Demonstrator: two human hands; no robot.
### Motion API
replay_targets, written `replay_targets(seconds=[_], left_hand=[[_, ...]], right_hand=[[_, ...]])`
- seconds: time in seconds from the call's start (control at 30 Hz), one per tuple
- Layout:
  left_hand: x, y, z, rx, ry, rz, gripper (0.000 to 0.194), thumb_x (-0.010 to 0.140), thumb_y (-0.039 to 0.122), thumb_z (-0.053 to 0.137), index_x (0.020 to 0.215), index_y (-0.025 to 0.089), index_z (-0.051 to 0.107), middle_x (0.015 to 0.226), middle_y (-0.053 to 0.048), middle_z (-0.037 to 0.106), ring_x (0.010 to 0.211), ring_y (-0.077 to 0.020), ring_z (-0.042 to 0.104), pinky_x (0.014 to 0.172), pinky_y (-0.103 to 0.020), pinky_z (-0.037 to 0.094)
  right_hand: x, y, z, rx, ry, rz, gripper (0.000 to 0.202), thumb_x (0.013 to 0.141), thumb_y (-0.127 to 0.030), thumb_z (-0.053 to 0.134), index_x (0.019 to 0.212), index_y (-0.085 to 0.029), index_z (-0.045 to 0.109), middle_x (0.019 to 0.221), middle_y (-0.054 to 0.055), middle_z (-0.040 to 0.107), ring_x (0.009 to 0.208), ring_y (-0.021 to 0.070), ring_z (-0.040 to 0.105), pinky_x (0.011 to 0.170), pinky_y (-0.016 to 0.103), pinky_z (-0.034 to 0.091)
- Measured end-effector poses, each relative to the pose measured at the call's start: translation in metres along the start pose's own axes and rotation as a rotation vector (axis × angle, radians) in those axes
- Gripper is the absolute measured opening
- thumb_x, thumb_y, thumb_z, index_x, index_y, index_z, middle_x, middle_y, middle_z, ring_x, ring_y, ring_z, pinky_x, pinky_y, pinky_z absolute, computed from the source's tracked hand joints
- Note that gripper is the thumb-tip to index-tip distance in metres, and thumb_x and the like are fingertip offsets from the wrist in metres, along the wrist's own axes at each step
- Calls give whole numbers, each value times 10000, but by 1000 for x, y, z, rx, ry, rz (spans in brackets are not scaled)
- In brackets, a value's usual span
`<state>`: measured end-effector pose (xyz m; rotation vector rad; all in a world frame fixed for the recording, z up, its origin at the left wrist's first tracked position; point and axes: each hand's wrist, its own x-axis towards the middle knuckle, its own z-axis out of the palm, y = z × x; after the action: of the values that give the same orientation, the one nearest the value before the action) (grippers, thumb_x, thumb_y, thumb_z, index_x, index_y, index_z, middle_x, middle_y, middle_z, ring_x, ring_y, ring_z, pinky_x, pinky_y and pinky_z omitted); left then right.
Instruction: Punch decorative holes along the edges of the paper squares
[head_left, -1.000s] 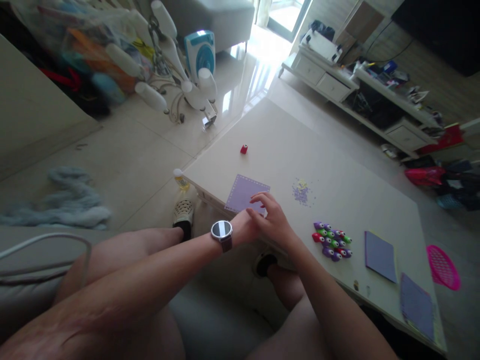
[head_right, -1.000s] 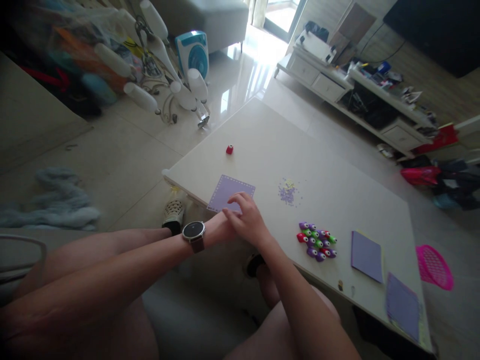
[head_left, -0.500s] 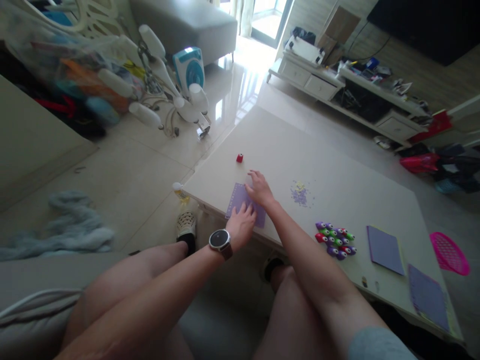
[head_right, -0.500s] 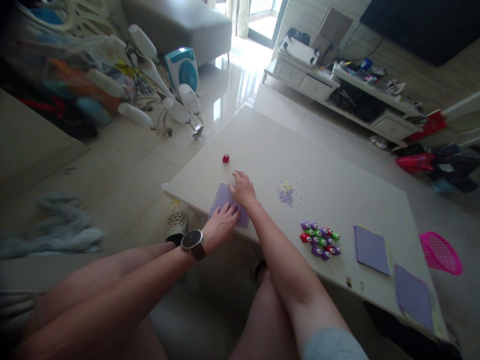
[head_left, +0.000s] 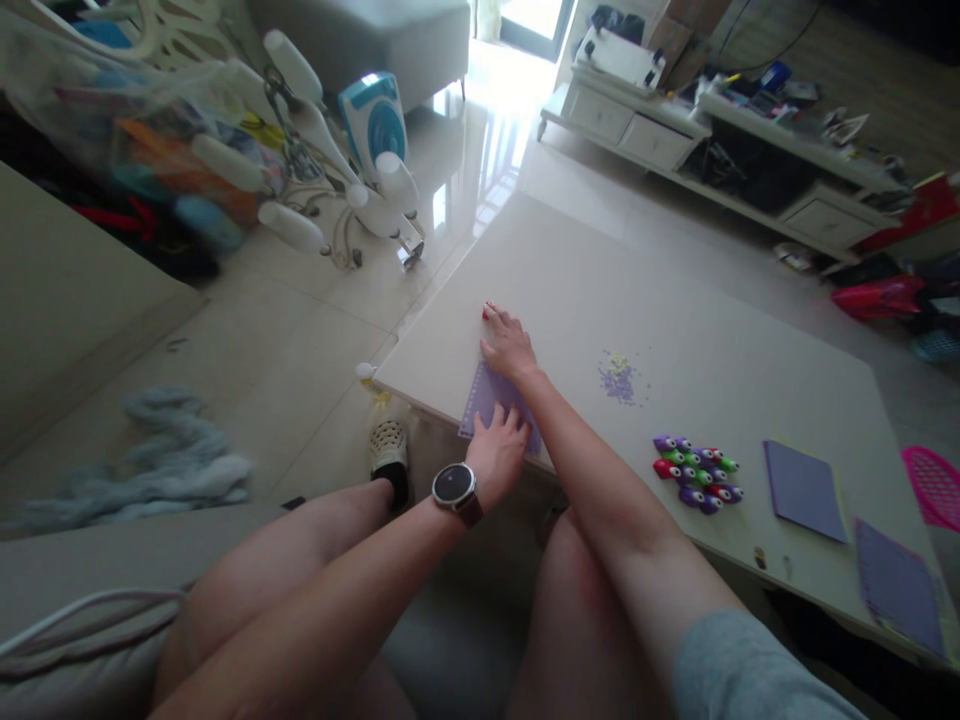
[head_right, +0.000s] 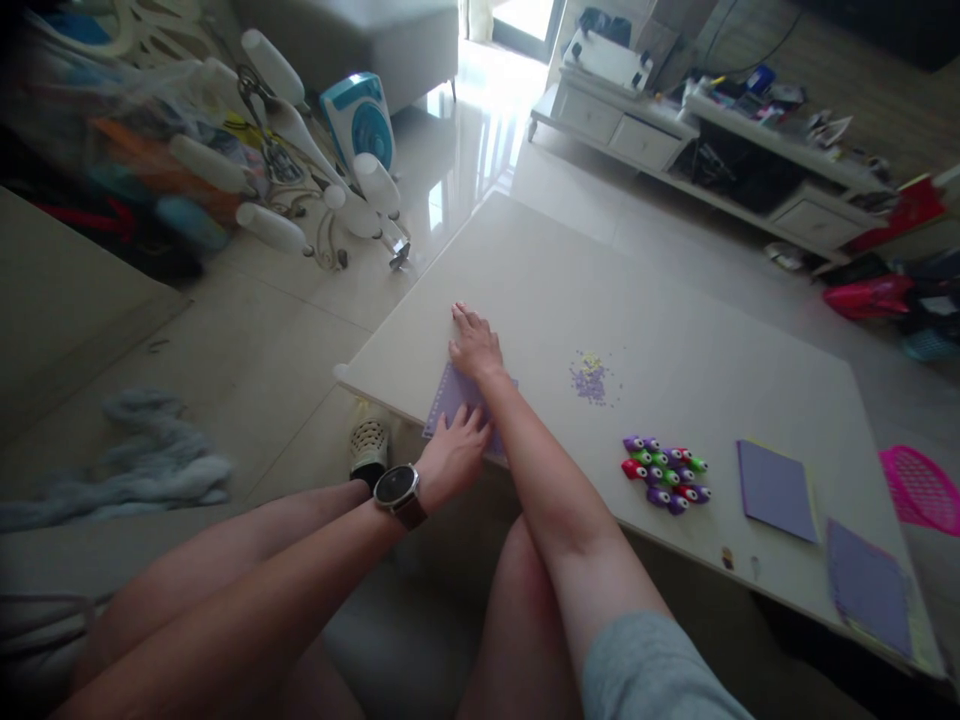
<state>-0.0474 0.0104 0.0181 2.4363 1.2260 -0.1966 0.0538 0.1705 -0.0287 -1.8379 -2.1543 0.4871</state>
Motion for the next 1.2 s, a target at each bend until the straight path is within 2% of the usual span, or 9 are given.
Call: replay_targets(seconds=[0.2,0.37,0.5,0.6,0.7,0.87,0.97,1.03,1.2], left_hand=[[-1,7,2,9,-15,-7,540,1022,156,436,1556,143,506,1676,-236,430,1572,-431,345,1183,-713,411],[-1,10,4,24,0,-8,538,1005,119,433,1533,148,529,1644,-241,457,1559,-440,360,1158,-733,435],[2,12,1,28,13,-18,516,998,94,438,1493,178,556,1596,-229,490,1531,-440,389,1111,-744,476],[3,12,-3,23,9,-27,501,993,56,433,1454,190,576,1538,-222,524,1493,-420,425,1093,-741,495],[5,14,-8,29,10,-30,469,977,20,438,1381,182,613,1469,-218,550,1418,-396,480,1059,-736,521],[9,24,-13,40,-16,-23,466,953,-27,423,1317,168,638,1429,-215,555,1355,-368,501,1018,-697,571],[10,30,-11,52,-23,-1,469,980,-17,381,1324,173,637,1423,-206,557,1349,-355,500,1026,-672,578],[10,29,-8,46,-14,22,465,991,-8,375,1328,177,636,1408,-200,559,1323,-342,515,1024,-639,587],[11,19,-6,-1,0,74,415,1003,8,392,1252,180,676,1303,-167,598,1244,-300,545,973,-475,615]], right_hand=[[-6,-2,-3,-40,67,49,620,927,-192,579,1543,-192,516,1539,189,518,1375,379,469,1127,613,474],[-8,10,-4,-12,96,27,365,956,-144,513,1278,-154,684,1384,187,575,1257,315,538,1113,475,486],[-20,27,-13,14,93,10,323,972,-107,457,1154,-143,721,1195,169,654,1116,282,607,1052,432,504],[-43,46,-33,51,143,-6,292,939,-97,502,1130,-135,720,1158,159,673,1050,260,642,1019,405,524],[-78,71,-63,128,201,-32,277,918,-119,564,1153,-164,705,1153,132,693,995,234,675,977,389,562],[-147,103,-105,174,211,149,125,869,-162,693,987,-203,704,981,78,741,873,220,711,881,398,608],[-183,107,-106,268,153,227,144,882,-169,718,1020,-209,705,960,70,763,869,213,731,850,370,607],[-201,105,-99,303,107,212,146,892,-157,718,1026,-211,704,978,72,770,897,213,736,844,353,595],[-209,97,-83,181,-12,12,181,861,-37,660,915,-207,688,935,56,748,890,202,688,857,325,527]])
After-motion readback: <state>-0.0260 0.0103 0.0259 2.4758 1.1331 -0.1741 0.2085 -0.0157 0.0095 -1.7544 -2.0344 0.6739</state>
